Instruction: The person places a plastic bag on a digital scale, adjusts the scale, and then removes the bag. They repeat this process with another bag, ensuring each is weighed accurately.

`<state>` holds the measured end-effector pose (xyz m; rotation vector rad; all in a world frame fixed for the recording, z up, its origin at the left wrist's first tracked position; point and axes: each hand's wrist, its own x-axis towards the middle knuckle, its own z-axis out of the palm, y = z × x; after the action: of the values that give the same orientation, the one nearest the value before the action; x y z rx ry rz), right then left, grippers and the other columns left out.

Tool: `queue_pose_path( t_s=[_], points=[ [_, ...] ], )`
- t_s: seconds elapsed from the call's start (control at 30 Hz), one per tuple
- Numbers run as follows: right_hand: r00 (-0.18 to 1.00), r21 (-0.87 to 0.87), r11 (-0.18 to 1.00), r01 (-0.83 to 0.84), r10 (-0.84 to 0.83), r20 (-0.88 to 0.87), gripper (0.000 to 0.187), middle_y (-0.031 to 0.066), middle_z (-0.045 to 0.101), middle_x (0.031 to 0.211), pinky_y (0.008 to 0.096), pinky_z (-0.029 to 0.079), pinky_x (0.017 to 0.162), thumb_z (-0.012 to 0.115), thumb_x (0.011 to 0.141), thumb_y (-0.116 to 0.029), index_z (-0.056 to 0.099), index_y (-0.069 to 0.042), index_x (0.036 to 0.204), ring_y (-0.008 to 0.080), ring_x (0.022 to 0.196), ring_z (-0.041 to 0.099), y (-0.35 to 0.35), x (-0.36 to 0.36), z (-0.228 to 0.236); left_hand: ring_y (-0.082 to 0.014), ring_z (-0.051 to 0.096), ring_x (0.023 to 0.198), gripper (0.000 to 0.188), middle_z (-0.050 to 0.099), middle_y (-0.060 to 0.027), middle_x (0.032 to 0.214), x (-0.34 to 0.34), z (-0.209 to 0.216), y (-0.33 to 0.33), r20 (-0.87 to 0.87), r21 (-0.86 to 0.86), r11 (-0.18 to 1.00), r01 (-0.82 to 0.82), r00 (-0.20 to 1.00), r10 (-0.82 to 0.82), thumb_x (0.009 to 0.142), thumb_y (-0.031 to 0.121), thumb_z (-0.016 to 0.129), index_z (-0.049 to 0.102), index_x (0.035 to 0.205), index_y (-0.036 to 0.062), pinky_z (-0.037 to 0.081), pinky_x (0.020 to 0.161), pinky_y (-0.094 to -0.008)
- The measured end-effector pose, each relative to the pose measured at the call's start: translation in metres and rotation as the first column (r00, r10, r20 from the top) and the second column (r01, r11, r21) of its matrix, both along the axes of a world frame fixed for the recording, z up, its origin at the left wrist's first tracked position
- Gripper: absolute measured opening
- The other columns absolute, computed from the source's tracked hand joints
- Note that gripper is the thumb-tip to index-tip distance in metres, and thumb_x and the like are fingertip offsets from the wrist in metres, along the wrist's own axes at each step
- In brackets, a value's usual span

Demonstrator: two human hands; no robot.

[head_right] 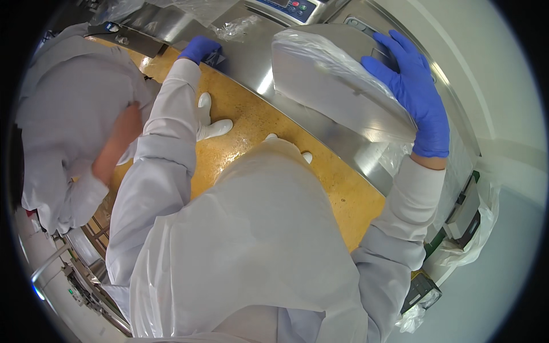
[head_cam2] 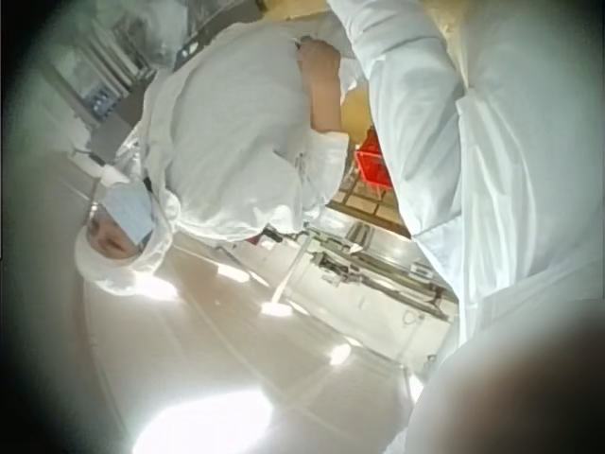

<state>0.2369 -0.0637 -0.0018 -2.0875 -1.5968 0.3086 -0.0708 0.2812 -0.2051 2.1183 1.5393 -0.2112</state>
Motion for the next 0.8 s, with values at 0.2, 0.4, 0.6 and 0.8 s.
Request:
queue_pose_path(
  t_s=[0.2,0.4,0.6,0.8],
  points=[
    [0.994,0.029,1.000,-0.009,0.012,-0.108,0.053,0.0198,0.041,0.136,0.0386,0.042,0.098,0.067,0.081,-0.039,0.054,-0.009,0.123,0.0324,0.117,0.051,0.000,0.001,-0.004,-0.0324,0.063,0.092,0.032,0.067,-0.0146,0.099,0.007,-0.004,0.000,-0.076,0.050,0.998,0.024,0.997,-0.021,0.073,0.028,0.059,0.069,0.095,0.0076,0.048,0.080,-0.0370],
    [1.000,0.054,0.998,-0.018,0.019,-0.023,0.055,0.0191,0.044,0.134,0.0386,0.043,0.097,0.068,0.079,-0.041,0.055,-0.010,0.122,0.0337,0.115,0.051,0.001,0.003,-0.006,-0.0346,0.062,0.095,0.032,0.065,-0.0163,0.100,0.009,-0.005,0.003,-0.161,0.166,0.985,0.048,0.987,-0.020,0.072,0.028,0.059,0.069,0.095,0.0075,0.047,0.083,-0.0390],
    [0.994,0.010,1.000,0.030,-0.031,0.104,0.062,0.0126,0.043,0.136,0.0412,0.034,0.103,0.063,0.077,-0.054,0.055,-0.014,0.124,0.0349,0.121,0.041,0.000,0.006,-0.008,-0.0343,0.062,0.091,0.030,0.065,-0.0171,0.099,0.002,-0.001,0.005,-0.192,0.052,0.975,0.216,0.960,-0.202,0.071,0.027,0.062,0.069,0.092,0.0079,0.049,0.079,-0.0388],
    [0.993,-0.020,0.998,0.057,-0.054,0.100,0.065,0.0126,0.043,0.136,0.0420,0.030,0.105,0.060,0.076,-0.059,0.055,-0.015,0.124,0.0357,0.122,0.040,0.002,0.005,-0.008,-0.0345,0.063,0.088,0.031,0.066,-0.0165,0.095,-0.001,-0.002,-0.002,-0.295,0.165,0.904,0.395,0.894,-0.337,0.073,0.032,0.062,0.069,0.090,0.0068,0.050,0.077,-0.0393]
  ],
)
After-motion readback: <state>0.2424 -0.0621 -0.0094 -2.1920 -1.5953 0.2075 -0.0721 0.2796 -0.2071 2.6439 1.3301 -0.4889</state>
